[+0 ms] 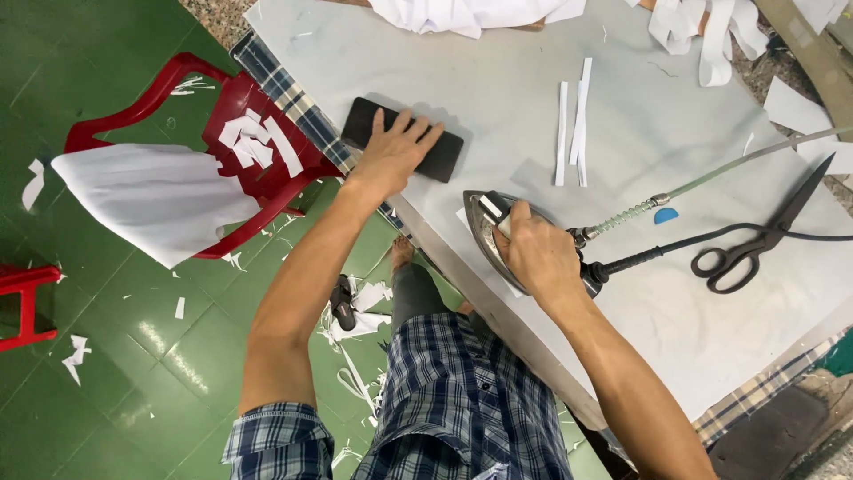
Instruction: The person irons several small white fabric strips on a work table using a steam iron and a black pressing block. They then cut the strips with scissors and place them on a red chair. Finally, they unfold a larger white fabric piece and iron it.
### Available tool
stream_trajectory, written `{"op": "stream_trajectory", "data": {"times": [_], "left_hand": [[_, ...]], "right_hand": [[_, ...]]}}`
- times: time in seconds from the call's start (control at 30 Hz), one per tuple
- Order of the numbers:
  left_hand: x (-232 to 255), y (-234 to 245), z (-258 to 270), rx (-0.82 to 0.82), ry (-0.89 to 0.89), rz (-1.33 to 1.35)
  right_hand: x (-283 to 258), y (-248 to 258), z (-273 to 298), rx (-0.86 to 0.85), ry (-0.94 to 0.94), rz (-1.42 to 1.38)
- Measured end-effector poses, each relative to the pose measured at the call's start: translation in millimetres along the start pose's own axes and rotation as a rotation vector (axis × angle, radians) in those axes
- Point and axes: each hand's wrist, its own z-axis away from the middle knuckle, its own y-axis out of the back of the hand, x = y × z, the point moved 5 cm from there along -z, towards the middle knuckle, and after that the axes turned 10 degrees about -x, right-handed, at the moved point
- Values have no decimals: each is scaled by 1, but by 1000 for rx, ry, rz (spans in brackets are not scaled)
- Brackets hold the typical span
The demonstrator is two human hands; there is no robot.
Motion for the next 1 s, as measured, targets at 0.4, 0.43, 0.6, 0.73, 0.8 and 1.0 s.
{"op": "stream_trajectory", "data": {"times": [0.4, 0.43, 0.6, 0.73, 0.8, 1.0], "left_hand": [[105, -6, 21, -63, -130, -161], [113, -8, 23, -64, -128, -163], [158, -19, 30, -72, -185, -178], [189, -45, 23, -70, -209, -207], [209, -45, 29, -95, -210, -237], [254, -73, 25, -122, -248, -249]], "right_hand": [[28, -13, 54, -121, 28, -68], [32, -14, 61, -119, 30, -70], [53, -22, 105, -144, 18, -75], [75, -34, 137, -191, -6, -102], [88, -45, 151, -238, -38, -80], [119, -59, 196, -311, -123, -133]]}}
